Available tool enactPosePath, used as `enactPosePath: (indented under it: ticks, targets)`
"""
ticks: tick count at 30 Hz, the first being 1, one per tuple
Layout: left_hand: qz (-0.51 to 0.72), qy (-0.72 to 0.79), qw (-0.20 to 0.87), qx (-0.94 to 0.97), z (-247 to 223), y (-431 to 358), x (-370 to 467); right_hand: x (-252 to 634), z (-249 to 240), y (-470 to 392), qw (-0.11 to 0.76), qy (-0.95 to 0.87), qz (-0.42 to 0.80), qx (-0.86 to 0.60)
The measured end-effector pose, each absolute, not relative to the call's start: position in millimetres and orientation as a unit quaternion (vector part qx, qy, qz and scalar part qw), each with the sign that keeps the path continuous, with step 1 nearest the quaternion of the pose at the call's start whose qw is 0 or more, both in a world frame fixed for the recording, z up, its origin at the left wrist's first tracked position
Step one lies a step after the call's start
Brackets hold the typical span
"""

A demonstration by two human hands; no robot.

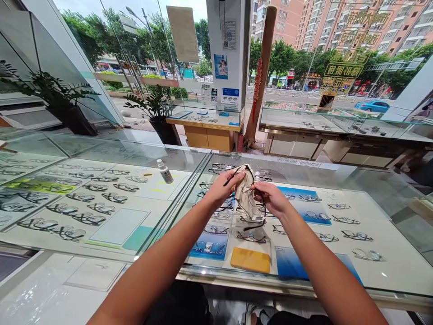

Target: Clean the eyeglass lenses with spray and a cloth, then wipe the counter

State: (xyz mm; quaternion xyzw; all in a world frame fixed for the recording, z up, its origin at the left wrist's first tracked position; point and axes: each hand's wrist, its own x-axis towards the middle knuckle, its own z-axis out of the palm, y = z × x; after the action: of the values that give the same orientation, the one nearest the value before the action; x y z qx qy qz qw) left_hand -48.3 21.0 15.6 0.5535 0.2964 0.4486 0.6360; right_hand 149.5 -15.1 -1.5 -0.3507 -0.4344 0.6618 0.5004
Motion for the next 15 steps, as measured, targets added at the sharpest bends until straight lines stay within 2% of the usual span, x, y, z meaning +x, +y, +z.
enactPosePath:
  ticks: [4, 15]
  targets:
    - [0.443, 0.28, 0.655, 0.544, 15, 22, -48, 149, -1, -17, 0.488, -0.44, 0.669, -0.348]
    - [0.456, 0.317, 0.62, 0.555, 24, 10, -46, 145, 1, -20, 0.456, -0.47, 0.656, -0.375]
